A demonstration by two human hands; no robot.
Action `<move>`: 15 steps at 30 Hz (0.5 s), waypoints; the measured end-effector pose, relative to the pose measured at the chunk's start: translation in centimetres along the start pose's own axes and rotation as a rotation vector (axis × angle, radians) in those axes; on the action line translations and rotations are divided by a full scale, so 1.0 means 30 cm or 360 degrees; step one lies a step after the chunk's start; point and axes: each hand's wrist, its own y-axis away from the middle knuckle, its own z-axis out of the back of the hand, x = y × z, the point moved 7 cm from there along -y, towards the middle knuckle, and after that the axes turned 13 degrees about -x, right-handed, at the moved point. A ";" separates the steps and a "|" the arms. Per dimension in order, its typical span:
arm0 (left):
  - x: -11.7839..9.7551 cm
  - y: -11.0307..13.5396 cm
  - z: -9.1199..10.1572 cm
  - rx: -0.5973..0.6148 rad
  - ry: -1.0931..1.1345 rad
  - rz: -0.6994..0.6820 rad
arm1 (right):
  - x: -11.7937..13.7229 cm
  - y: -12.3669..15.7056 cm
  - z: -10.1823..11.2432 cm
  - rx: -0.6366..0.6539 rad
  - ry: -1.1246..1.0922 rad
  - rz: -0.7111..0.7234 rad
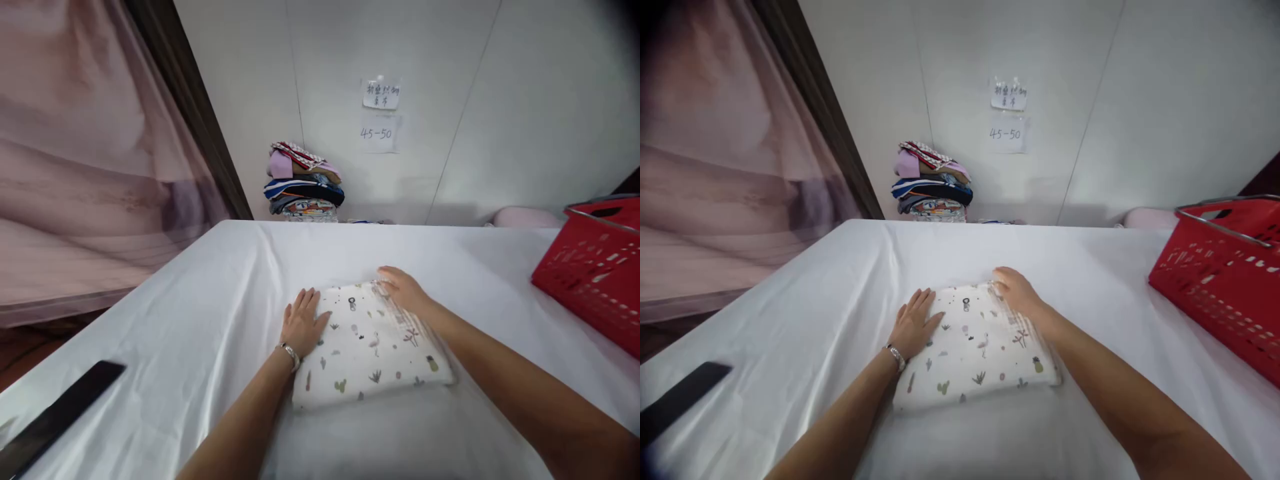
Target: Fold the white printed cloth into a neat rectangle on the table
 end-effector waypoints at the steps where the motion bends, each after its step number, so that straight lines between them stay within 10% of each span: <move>1: -0.001 0.000 0.001 -0.0004 0.0000 0.0001 | -0.034 -0.009 0.024 -0.0045 0.0052 -0.0079; 15: -0.007 -0.001 0.007 -0.0012 0.0028 0.0027 | -0.082 -0.051 0.045 -0.0017 0.0367 -0.0178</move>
